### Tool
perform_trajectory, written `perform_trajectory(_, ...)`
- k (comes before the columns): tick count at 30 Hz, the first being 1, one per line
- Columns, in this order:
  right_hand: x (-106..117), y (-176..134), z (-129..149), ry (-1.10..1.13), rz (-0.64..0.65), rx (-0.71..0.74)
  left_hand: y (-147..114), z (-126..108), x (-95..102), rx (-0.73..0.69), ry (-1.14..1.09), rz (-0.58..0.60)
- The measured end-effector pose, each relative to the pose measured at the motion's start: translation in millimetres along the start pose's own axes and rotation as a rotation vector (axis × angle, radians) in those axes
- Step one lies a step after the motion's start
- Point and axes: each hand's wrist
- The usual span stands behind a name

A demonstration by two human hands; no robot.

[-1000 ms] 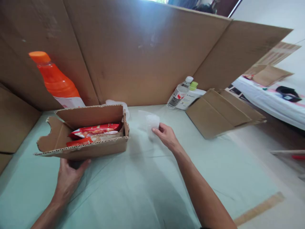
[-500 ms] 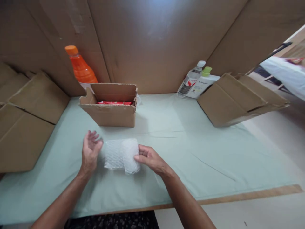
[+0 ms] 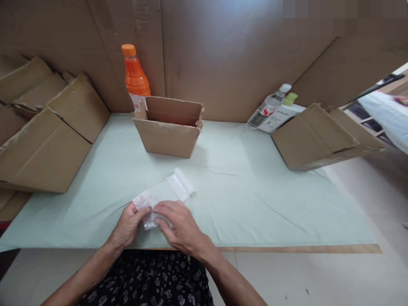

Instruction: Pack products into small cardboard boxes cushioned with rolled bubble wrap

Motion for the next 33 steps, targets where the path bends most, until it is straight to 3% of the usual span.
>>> perform_trajectory(2, -10, 14, -12, -0.190, 0.105, -0.043, -11, 5, 5.6, 0.009, 0.017, -0.048)
perform_trajectory(3, -10, 19, -25, -0.297, 0.094, -0.117, -16, 7, 9.0, 0.017, 0.025, -0.085)
perform_trajectory(7, 15, 14, -87, -0.586, -0.117, -0.408, -37, 12, 19.9, 0.059, 0.023, -0.155)
perform_trajectory(11, 33, -7, -113, -0.604, -0.244, -0.476, -46, 15, 21.9, 0.064, 0.001, -0.136)
perform_trajectory(15, 29, 2, -109, -0.568, -0.304, -0.424, -56, 18, 26.4, 0.102, 0.012, -0.128)
perform_trajectory(20, 29, 39, -91, -0.644, -0.296, -0.227, -79, 36, 44.5, 0.145, 0.064, -0.063)
perform_trajectory(24, 19, 50, -83, -0.673, -0.146, -0.191, -90, 47, 51.2, 0.209, 0.131, -0.011)
perform_trajectory(27, 5, 48, -81, -0.583, 0.080, -0.163, -94, 37, 43.3, 0.224, 0.175, 0.199)
perform_trajectory(30, 7, 33, -76, -0.459, 0.127, -0.145, -95, 19, 28.5, 0.202, 0.165, 0.434)
perform_trajectory(33, 24, 1, -56, -0.327, 0.135, -0.079, -87, 4, 11.8, 0.219, 0.044, 0.421)
Point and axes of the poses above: each hand's wrist, its own y-axis towards the middle knuckle, its own x-axis out of the back of the hand, z = x × y, and after that the axes turned 13 degrees about z, right-handed
